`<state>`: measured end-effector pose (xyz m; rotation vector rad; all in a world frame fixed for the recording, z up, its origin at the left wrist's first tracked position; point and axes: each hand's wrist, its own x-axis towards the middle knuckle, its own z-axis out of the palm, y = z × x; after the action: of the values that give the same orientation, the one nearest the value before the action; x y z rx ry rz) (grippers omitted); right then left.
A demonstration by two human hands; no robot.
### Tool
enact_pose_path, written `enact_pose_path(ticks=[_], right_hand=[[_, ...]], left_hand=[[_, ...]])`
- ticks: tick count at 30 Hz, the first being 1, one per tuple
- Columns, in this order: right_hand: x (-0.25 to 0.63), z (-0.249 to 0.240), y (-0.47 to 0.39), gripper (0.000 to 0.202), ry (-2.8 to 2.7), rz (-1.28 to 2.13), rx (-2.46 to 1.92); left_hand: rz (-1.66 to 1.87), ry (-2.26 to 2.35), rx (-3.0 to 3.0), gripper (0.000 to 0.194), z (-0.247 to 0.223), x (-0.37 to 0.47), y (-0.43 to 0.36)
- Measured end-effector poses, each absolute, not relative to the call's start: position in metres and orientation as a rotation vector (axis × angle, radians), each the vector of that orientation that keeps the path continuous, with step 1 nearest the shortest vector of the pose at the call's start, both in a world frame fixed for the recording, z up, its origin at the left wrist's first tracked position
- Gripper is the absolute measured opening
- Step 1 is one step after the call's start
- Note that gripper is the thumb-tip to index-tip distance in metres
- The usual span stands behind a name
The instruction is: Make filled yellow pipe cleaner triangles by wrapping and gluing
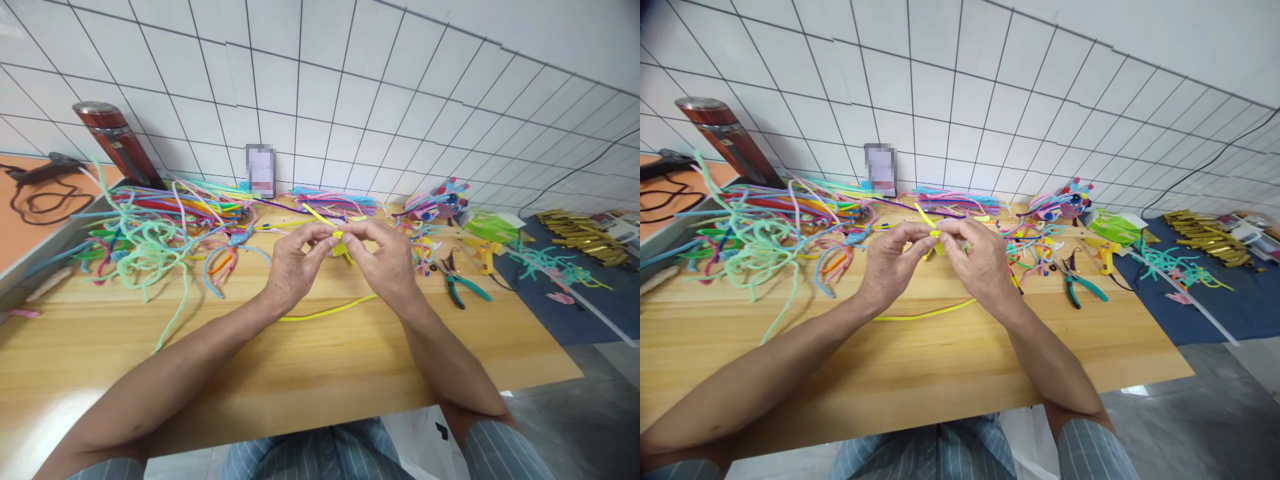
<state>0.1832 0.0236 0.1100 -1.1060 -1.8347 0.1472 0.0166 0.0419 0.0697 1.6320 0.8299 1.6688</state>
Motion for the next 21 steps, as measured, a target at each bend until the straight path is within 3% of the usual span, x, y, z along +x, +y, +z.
enact_pose_path(ticks=[8,13,17,21], right_hand=[[0.185,0.11,0.025,0.008,-1.832,0.315,-1.106],[0.184,0.106,0.03,0.009,-1.766,0.386,-1.098],[0.185,0.099,0.038,0.013,-1.65,0.522,-1.097],[0.186,0.096,0.042,0.018,-1.607,0.652,-1.049]], left_hand=[[1.772,0.874,1.794,0.022,0.069,0.015,0.042],[1.845,0.968,1.779,0.025,0.068,0.015,0.042],[1.689,0.953,1.6,0.023,0.067,0.019,0.039],[1.474,0.784,1.248,0.035,0.069,0.022,0.04]])
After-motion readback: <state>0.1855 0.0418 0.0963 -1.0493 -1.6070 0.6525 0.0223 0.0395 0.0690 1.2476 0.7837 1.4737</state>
